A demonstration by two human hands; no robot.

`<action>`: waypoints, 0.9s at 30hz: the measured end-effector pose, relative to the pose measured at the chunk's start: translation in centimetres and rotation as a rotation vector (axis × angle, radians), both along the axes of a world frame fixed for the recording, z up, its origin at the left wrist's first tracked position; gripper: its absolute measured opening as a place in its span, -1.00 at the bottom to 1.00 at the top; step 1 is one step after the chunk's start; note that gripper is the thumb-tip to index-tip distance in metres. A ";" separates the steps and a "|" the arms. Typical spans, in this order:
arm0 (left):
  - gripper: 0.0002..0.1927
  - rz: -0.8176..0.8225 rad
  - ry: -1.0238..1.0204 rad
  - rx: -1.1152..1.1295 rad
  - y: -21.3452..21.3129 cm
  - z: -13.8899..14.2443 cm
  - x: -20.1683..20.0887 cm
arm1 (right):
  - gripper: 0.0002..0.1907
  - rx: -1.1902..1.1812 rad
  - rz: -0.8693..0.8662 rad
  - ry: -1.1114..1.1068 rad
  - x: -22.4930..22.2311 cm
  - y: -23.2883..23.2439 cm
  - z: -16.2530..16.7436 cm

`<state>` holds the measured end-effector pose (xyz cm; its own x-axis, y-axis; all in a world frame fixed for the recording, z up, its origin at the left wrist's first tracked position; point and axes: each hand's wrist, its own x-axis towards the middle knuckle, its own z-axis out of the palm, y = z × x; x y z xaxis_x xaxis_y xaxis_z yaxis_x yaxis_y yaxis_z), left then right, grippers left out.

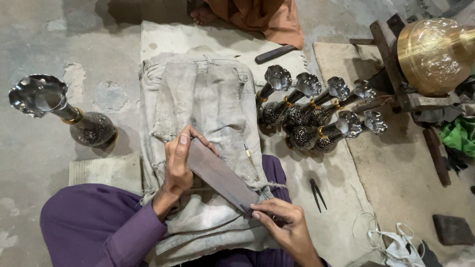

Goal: The person sits on the floor and first hones a flat chisel against a sharpening stone. They then hold a punch against the surface of an ornate silver vase and strike the punch with a wooden mallet, working repeatedly around the vase body to chase decorative patterns into the metal.

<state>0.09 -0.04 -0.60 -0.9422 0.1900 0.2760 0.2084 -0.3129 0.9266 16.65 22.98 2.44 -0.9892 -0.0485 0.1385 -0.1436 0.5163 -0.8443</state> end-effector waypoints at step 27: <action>-0.36 0.008 0.034 -0.024 0.1 -0.4 -0.1 | -0.75 0.092 -0.056 -0.054 0.2 -0.9 0.7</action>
